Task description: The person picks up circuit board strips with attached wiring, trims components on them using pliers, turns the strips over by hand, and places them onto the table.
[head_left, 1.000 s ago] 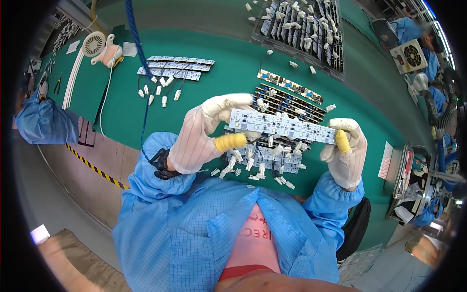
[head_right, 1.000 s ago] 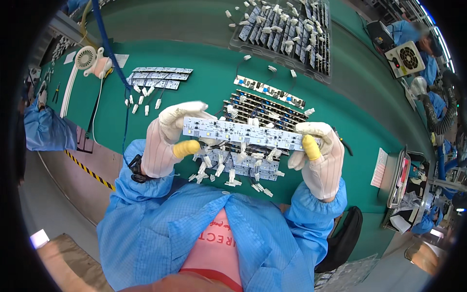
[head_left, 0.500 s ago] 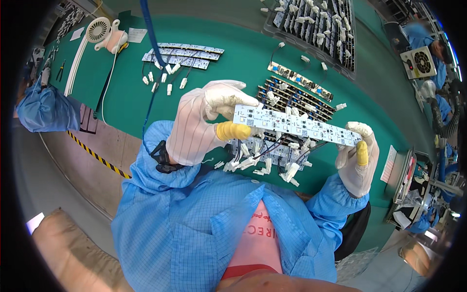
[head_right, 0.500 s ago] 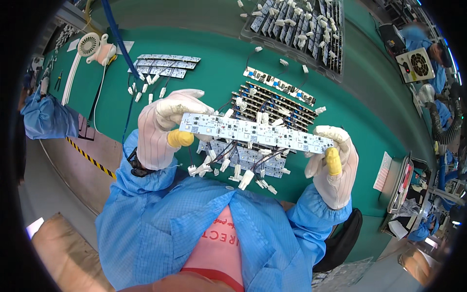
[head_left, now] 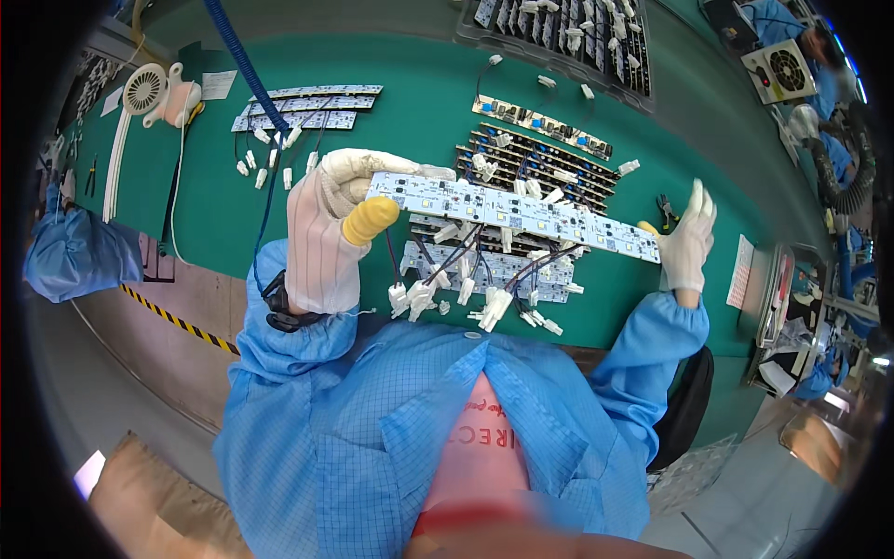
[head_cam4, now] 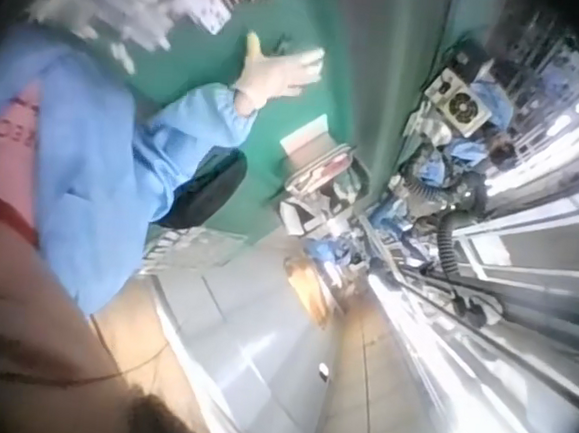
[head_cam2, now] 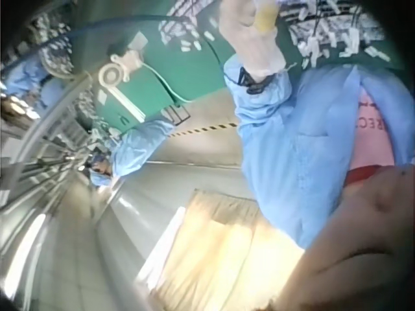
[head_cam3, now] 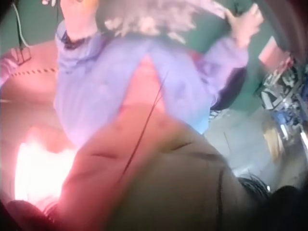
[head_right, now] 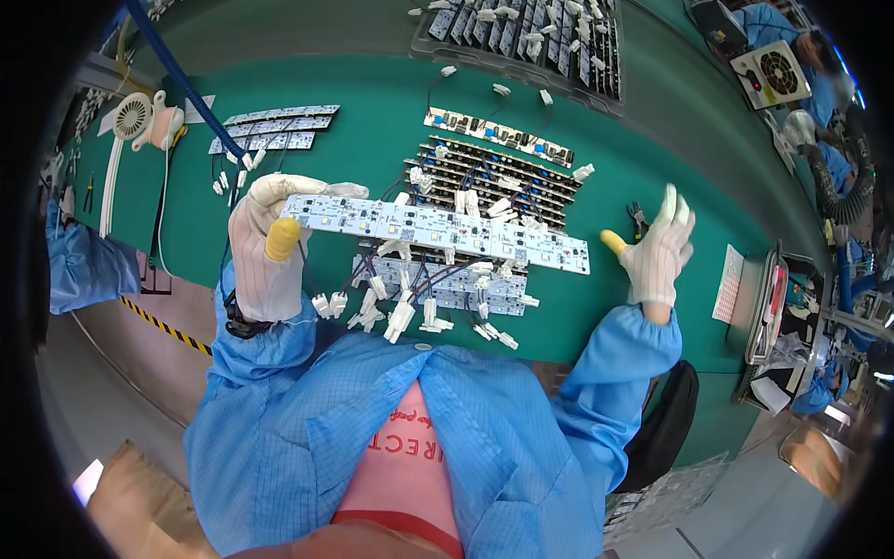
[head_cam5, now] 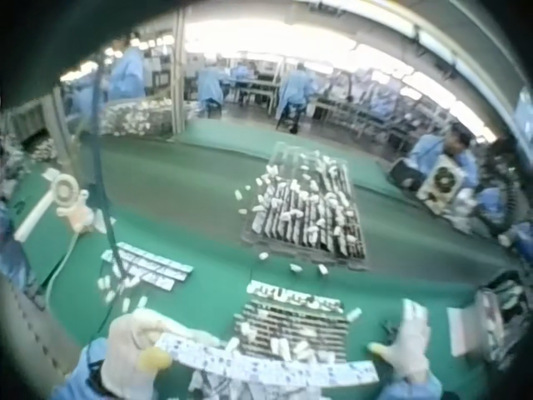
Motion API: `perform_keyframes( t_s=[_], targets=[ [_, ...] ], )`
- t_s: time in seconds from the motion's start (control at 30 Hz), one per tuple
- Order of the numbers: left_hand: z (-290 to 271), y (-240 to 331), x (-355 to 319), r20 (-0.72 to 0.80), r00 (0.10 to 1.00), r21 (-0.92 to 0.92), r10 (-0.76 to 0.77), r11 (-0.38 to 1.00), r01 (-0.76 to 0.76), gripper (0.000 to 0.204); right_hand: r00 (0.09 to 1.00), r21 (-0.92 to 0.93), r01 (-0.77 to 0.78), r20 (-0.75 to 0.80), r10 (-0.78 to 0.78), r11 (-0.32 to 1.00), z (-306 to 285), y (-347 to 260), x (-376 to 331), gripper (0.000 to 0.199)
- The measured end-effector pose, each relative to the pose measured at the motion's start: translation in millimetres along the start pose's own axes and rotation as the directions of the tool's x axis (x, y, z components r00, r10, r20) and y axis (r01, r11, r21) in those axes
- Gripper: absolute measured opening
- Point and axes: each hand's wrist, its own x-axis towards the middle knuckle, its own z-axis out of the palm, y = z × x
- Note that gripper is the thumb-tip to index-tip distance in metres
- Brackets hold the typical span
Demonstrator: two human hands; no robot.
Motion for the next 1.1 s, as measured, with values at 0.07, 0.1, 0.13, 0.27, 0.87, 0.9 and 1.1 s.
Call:
perform_keyframes(
  t_s=[0.07, 0.1, 0.13, 0.27, 0.87, 0.9, 1.1],
  targets=[
    [-0.1, -7.3, -0.7, -0.009, 1.0, 0.017, 0.018, 1.0, -0.018, 0.057, 0.98, -0.292, -0.165, 0.061, 0.19, 0.942, 22.5, 23.1, -6.1, 0.092],
    [1.8, -6.9, 0.0, -0.007, 1.0, 0.013, 0.017, 1.0, -0.017, 0.057, 0.998, -0.219, -0.055, -0.022, 0.052, 0.974, 34.8, 41.6, -12.7, 0.079],
    [4.2, -5.2, 1.8, 0.018, 0.999, -0.003, 0.027, 1.0, -0.027, 0.057, 0.99, -0.154, 0.061, -0.115, -0.079, 0.986, 41.0, 50.9, -16.7, 0.067],
    [9.9, 5.9, 2.5, 0.125, 0.992, -0.013, -0.014, 1.0, 0.015, 0.057, 0.984, 0.077, -0.013, -0.177, 0.027, 0.997, 36.4, 41.1, -14.6, 0.03],
    [26.3, -11.8, -6.1, 0.415, 0.869, 0.654, 0.269, 0.575, -0.491, 0.049, 0.76, 0.442, 0.631, -0.187, -0.623, 0.637, -77.9, -133.3, -30.2, 0.053],
    [26.3, -12.1, -5.8, 0.418, 0.868, 0.651, 0.27, 0.577, -0.493, 0.049, 0.768, 0.483, 0.602, -0.132, -0.627, 0.636, -77.0, -132.2, -30.9, 0.051],
    [25.5, -8.2, -8.4, 0.297, 0.954, 0.38, -0.038, 0.921, -0.082, 0.046, 0.777, 0.529, 0.606, -0.236, -0.583, 0.594, -74.9, -124.8, -17.6, 0.046]
  ],
)
